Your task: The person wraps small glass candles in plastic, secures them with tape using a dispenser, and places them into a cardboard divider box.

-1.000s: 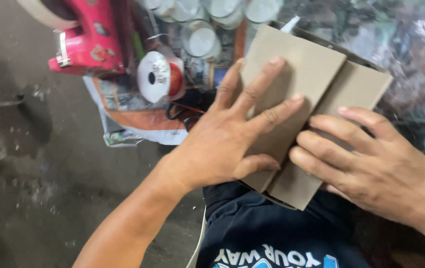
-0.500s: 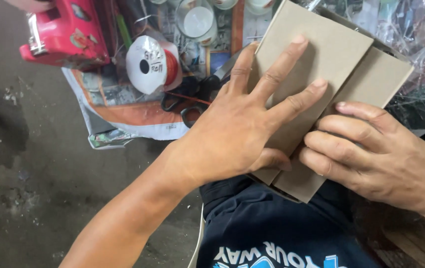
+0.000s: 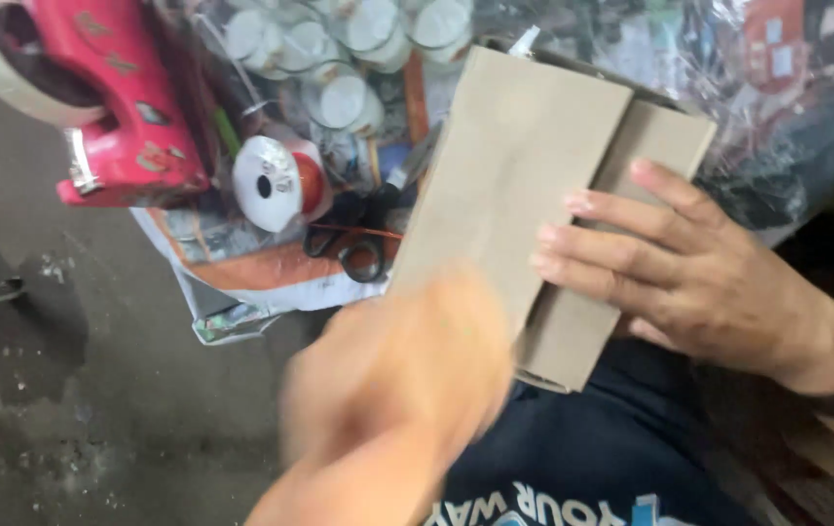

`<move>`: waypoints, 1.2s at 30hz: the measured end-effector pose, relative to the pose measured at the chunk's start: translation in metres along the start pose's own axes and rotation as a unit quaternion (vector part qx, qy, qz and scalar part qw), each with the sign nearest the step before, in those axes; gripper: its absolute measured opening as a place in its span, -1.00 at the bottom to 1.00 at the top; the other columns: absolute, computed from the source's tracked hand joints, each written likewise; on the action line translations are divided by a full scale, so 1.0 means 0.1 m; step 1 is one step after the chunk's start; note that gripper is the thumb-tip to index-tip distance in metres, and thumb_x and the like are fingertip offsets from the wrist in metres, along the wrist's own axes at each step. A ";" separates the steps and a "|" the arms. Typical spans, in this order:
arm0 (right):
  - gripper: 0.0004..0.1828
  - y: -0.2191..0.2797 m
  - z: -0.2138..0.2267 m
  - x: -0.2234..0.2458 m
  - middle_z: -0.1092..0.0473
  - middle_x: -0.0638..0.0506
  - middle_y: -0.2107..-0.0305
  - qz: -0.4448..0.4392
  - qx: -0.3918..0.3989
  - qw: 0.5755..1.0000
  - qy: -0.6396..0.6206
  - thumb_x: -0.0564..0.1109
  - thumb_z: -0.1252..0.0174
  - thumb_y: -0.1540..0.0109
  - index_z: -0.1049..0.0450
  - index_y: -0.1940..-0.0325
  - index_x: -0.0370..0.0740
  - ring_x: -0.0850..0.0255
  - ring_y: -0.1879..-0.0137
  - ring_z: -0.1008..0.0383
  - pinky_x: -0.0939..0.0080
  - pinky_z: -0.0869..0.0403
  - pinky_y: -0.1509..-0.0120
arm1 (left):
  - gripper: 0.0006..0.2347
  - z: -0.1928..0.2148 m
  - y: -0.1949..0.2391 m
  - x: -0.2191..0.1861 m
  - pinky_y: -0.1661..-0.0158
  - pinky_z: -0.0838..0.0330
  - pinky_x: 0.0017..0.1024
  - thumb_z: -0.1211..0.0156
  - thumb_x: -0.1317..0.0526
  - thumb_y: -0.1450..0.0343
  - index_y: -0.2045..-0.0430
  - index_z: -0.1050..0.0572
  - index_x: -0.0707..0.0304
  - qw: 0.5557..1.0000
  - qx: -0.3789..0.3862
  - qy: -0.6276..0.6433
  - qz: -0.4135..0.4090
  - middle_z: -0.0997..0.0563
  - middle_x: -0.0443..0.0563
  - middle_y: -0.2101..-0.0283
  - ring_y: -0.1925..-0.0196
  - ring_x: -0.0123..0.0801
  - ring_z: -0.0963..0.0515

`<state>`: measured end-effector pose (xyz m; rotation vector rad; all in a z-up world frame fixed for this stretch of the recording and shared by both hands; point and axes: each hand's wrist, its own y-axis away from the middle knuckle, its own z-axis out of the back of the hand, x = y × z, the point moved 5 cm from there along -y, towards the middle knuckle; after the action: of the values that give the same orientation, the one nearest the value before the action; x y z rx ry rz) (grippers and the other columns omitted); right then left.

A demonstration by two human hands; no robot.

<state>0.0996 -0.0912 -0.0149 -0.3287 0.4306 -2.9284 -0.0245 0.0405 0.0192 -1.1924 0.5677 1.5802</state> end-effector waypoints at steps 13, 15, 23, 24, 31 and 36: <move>-0.43 0.03 -0.03 -0.06 -0.19 0.02 -0.04 0.026 -0.046 0.998 -0.039 -0.04 -0.03 -0.03 -0.16 -0.11 -0.17 0.09 -0.22 -0.12 0.02 -0.07 -0.27 | -0.72 -0.45 -0.25 -0.23 0.63 0.10 -0.47 0.27 0.21 -0.33 0.87 -0.06 0.19 0.890 -0.117 0.437 0.058 -0.04 -0.14 0.78 0.72 -0.47 0.02; -0.49 0.01 -0.04 -0.08 -0.21 0.00 -0.03 0.027 -0.065 0.997 -0.029 0.09 0.03 -0.16 -0.16 -0.11 -0.18 0.10 -0.20 -0.15 0.05 -0.11 -0.25 | -0.71 -0.66 -0.19 -0.03 0.56 -0.02 -0.52 0.38 0.21 -0.38 0.83 -0.06 0.18 0.943 -0.042 0.296 0.148 -0.11 -0.12 0.73 0.64 -0.47 -0.10; -0.03 0.07 0.05 -0.50 0.05 -0.02 -0.22 -0.059 -0.019 0.998 -0.006 -0.47 0.01 0.28 -0.01 -0.21 -0.08 0.08 -0.34 0.09 0.01 -0.05 -0.33 | -0.67 -0.74 -0.32 0.06 0.66 0.20 -0.48 0.26 0.18 -0.36 0.91 -0.04 0.18 0.872 -0.091 0.439 0.196 -0.03 -0.08 0.83 0.76 -0.48 0.04; -0.03 0.07 0.03 -0.51 0.05 -0.02 -0.22 -0.063 -0.021 0.998 -0.004 -0.47 0.01 0.28 -0.01 -0.21 -0.08 0.08 -0.34 0.09 0.01 -0.05 -0.33 | -0.67 -0.69 -0.43 -0.02 0.66 0.20 -0.48 0.26 0.18 -0.36 0.91 -0.04 0.18 0.873 -0.086 0.438 0.197 -0.03 -0.08 0.83 0.76 -0.48 0.04; -0.19 0.07 0.05 -0.58 -0.11 -0.14 -0.10 -0.037 -0.090 0.993 -0.069 -0.51 0.02 0.21 -0.09 -0.14 -0.29 0.01 -0.24 -0.13 0.11 -0.27 -0.23 | -0.71 -0.75 -0.82 -0.16 0.64 0.15 -0.52 0.31 0.18 -0.33 0.89 -0.09 0.17 0.912 -0.117 0.385 0.082 -0.04 -0.12 0.80 0.73 -0.51 0.03; -0.16 0.06 0.07 -0.59 -0.14 -0.08 -0.08 -0.023 -0.108 0.990 -0.088 -0.05 -0.29 0.14 -0.10 -0.13 -0.29 0.01 -0.24 -0.11 0.07 -0.24 -0.25 | -0.65 -0.85 -0.88 0.02 0.73 0.24 -0.54 0.28 0.14 -0.33 0.95 0.02 0.13 0.909 -0.086 0.348 0.212 0.05 -0.17 0.83 0.79 -0.54 0.04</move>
<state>0.1588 -0.0874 -0.0217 -0.6268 0.7224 -2.8684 0.0909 0.0032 0.0019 -1.8810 1.2348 1.5472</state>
